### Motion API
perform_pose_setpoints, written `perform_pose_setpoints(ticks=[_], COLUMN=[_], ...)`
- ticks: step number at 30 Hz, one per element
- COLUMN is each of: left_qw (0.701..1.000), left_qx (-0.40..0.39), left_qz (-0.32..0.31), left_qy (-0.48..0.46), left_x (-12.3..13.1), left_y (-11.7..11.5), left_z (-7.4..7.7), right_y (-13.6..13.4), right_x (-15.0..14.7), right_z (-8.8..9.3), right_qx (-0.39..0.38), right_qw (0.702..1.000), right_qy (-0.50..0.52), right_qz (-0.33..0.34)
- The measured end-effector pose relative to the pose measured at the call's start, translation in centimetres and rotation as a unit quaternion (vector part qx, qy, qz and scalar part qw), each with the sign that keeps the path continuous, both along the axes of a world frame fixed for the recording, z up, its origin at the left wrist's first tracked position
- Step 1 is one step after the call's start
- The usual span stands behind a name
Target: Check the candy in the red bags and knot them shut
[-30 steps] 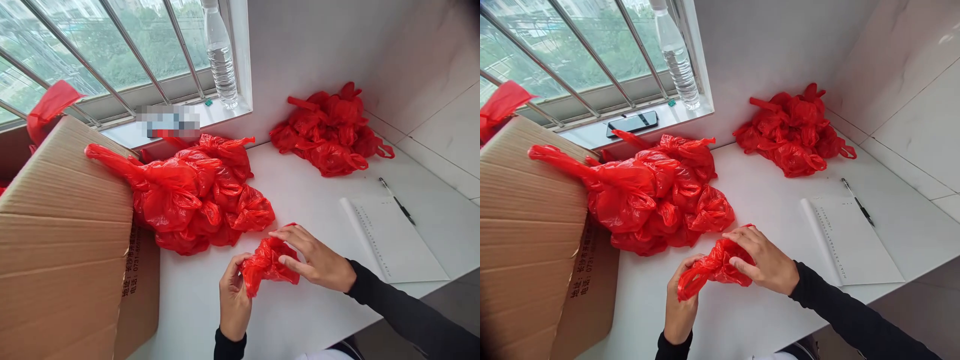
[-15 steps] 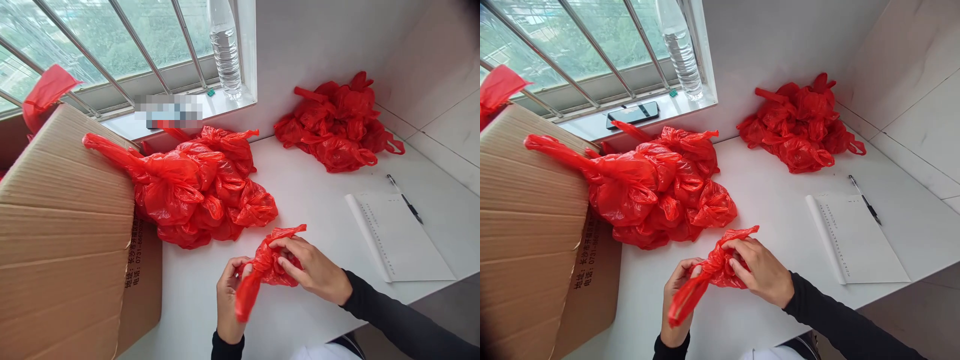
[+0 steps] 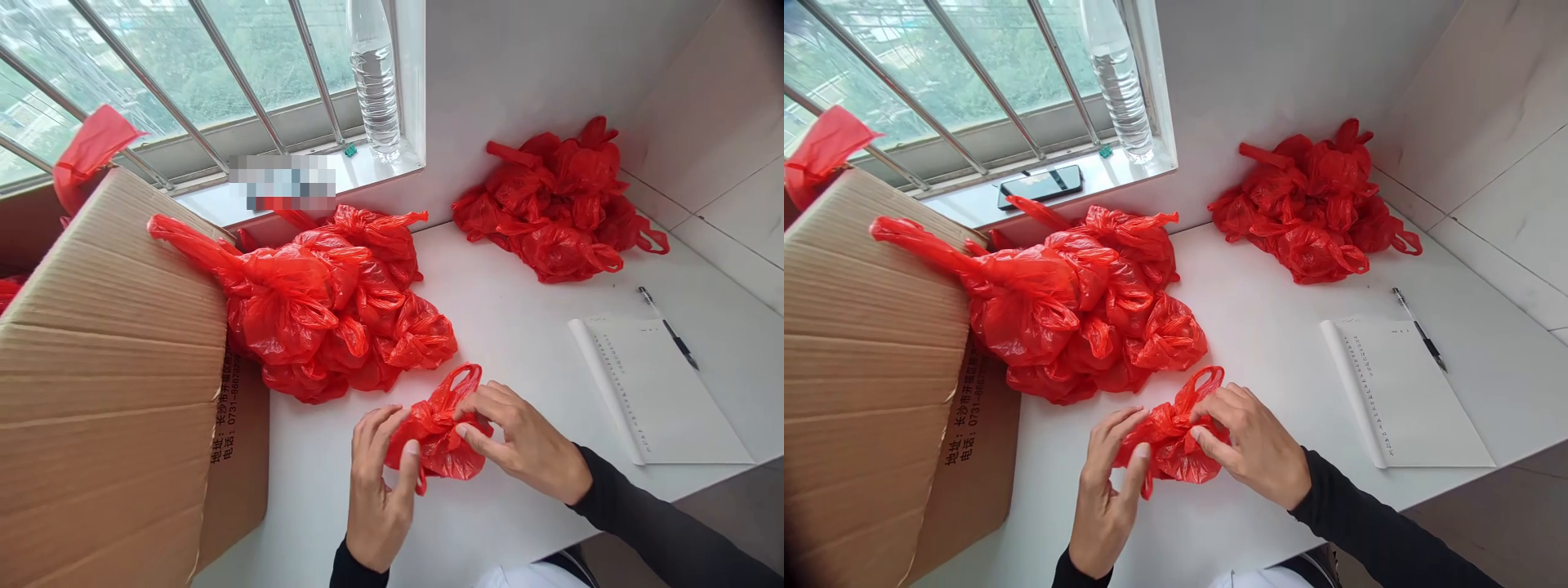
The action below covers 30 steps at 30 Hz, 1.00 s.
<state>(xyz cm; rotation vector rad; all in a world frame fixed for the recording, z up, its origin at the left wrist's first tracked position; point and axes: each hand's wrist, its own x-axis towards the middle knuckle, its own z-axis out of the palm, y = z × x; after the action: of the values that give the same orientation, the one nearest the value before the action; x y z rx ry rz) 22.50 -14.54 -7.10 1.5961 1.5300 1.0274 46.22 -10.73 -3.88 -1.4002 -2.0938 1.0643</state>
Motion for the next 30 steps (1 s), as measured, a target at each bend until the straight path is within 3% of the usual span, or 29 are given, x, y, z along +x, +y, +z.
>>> perform_pose_setpoints(ticks=[5, 9, 12, 15, 17, 24, 30], left_qw=[0.998, 0.999, 0.998, 0.990, 0.987, 0.997, 0.984], left_qx=[0.042, 0.049, 0.027, -0.003, -0.003, 0.054, 0.053], left_qz=[-0.020, -0.009, 0.057, 0.142, 0.160, 0.044, 0.169], left_qy=[0.039, 0.022, 0.011, 0.002, -0.005, 0.026, -0.006], left_x=[0.2, 0.2, -0.4, -1.3, -1.4, 0.6, -1.1], left_y=[0.5, 0.0, -0.5, -0.8, -0.7, 0.7, 0.5], left_z=[-0.8, -0.4, -0.2, -0.1, 0.3, 2.6, 4.0], right_y=[-0.7, -0.7, -0.7, -0.8, -0.9, -1.2, -1.8], right_x=[-0.5, -1.0, -0.3, 1.2, 1.8, 0.4, 2.5], right_z=[0.1, -0.2, -0.2, -0.1, -0.1, 0.9, 1.0], right_qx=[-0.027, -0.038, -0.024, -0.029, -0.028, -0.072, -0.104], right_qw=[0.999, 0.999, 0.999, 0.993, 0.990, 0.989, 0.964], right_qy=[0.037, 0.028, 0.029, 0.027, 0.028, 0.059, 0.137], right_qz=[-0.022, -0.021, -0.024, -0.107, -0.135, -0.115, -0.200])
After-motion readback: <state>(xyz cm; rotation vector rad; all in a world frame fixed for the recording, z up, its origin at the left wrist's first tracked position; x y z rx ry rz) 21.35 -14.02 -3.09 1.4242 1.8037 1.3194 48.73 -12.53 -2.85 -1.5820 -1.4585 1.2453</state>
